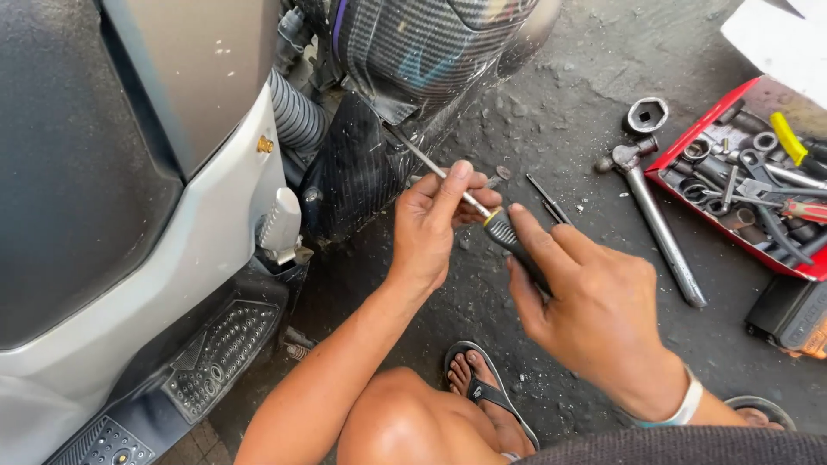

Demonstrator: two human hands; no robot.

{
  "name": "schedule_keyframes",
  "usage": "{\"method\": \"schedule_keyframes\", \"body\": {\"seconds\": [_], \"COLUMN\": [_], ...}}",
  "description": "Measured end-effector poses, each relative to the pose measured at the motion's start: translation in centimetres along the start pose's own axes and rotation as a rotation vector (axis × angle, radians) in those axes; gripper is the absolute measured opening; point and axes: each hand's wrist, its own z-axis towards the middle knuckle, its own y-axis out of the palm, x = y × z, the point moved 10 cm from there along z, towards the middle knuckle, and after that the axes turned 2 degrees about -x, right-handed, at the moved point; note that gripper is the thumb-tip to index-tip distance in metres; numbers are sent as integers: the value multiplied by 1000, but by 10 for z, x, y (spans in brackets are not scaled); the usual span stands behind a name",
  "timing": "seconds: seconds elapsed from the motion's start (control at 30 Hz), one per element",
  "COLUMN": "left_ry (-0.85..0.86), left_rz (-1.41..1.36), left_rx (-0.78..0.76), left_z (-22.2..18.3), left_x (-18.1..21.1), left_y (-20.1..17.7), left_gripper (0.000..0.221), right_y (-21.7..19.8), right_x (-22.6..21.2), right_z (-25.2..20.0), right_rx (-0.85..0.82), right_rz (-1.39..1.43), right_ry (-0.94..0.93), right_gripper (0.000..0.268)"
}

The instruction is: Repairing motorcycle components using a screwdriver and a hammer.

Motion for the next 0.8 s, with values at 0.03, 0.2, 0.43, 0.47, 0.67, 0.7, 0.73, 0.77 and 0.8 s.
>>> {"method": "schedule_keyframes", "body": {"seconds": [0.03, 0.2, 0.43, 0.47, 0.67, 0.7, 0.73, 0.77, 0.8], "left_ry": [-2, 5, -56, -95, -51, -14, -14, -1, 16], "left_rz": [-1, 10, -123, -160, -240, -288, -288, -280, -273], "left_rx": [-3, -75, -117, 22, 177, 171, 172, 156, 137], "left_z": [0, 3, 4, 7, 13, 16, 14, 13, 14], "left_x": [1, -6, -7, -13, -22, -24, -24, -22, -19], "left_y": [2, 1, 3, -9, -23, -24, -25, -23, -22], "left_gripper": [33, 40, 42, 28, 24, 25, 25, 23, 22], "right_y": [-6, 64, 58, 34, 49, 80, 74, 81, 85], "right_x": [1, 53, 50, 47, 68, 86, 82, 71, 58], "right_z": [4, -27, -31, -20, -23, -36, -33, -33, -33], "right_rx": [-1, -620, -348, -164, -35, -132, -133, -261, -388], "right_rz": [-3, 1258, 1097, 847, 861, 1146, 1146, 1312, 1475], "right_ry": [3, 759, 529, 342, 315, 554, 555, 605, 650], "right_gripper": [44, 47, 15, 21, 39, 47, 47, 40, 55]}}
